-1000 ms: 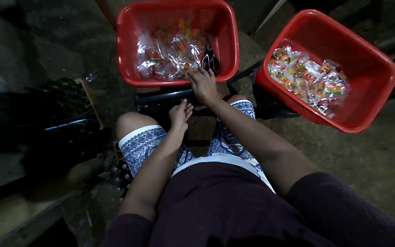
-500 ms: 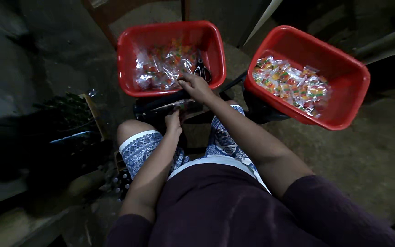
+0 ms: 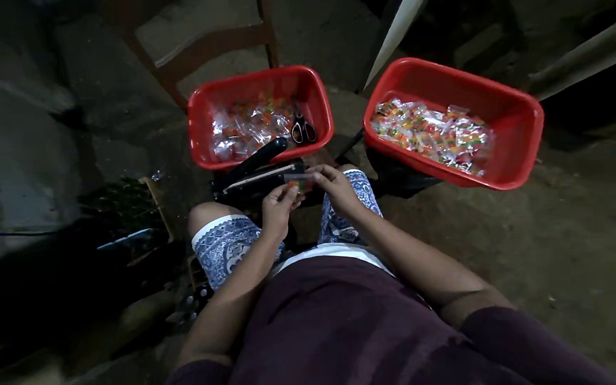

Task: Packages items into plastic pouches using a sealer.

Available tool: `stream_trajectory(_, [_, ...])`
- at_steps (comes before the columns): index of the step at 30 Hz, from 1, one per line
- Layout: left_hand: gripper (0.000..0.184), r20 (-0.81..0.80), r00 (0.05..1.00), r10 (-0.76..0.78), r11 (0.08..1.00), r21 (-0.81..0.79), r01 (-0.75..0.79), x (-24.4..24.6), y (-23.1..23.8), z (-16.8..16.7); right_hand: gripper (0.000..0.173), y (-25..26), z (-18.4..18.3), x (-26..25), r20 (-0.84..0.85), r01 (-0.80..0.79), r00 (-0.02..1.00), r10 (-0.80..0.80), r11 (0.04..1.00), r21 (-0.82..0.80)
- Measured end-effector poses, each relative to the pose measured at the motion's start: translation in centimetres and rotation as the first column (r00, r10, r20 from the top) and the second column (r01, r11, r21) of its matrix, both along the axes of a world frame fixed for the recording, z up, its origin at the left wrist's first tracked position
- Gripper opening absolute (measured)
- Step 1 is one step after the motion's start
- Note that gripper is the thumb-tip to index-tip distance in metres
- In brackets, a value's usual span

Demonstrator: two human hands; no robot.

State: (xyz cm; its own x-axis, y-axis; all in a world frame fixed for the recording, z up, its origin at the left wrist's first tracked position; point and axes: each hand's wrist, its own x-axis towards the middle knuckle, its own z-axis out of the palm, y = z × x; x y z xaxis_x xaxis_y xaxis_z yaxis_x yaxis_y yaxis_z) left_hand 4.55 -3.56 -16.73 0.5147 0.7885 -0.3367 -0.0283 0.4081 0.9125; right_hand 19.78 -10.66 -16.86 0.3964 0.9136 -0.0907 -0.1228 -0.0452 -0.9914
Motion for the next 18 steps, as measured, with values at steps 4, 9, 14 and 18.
stream_trajectory(4, [0.018,0.033,0.999,-0.022,0.989,0.145,0.017,-0.2,-1.3,1.9,0.006,-1.1,2.0,-0.6,-0.021,0.039,0.999,-0.037,0.996,0.086])
stream_trajectory(9, [0.023,0.052,0.997,-0.055,0.95,0.309,0.037,-0.6,-1.4,3.9,0.006,-2.2,3.6,-0.9,0.023,-0.02,1.0,0.018,0.994,0.104])
stream_trajectory(14, [0.008,0.077,0.997,0.004,0.975,0.22,-0.021,-0.3,-2.1,5.1,0.011,-2.5,3.9,-1.2,0.016,-0.019,1.0,0.017,0.991,0.132])
stream_trajectory(18, [0.017,0.02,1.0,0.015,1.0,0.02,-0.015,-0.6,-2.1,4.6,0.01,-1.9,3.1,-1.6,0.047,0.012,0.999,-0.017,0.996,0.093])
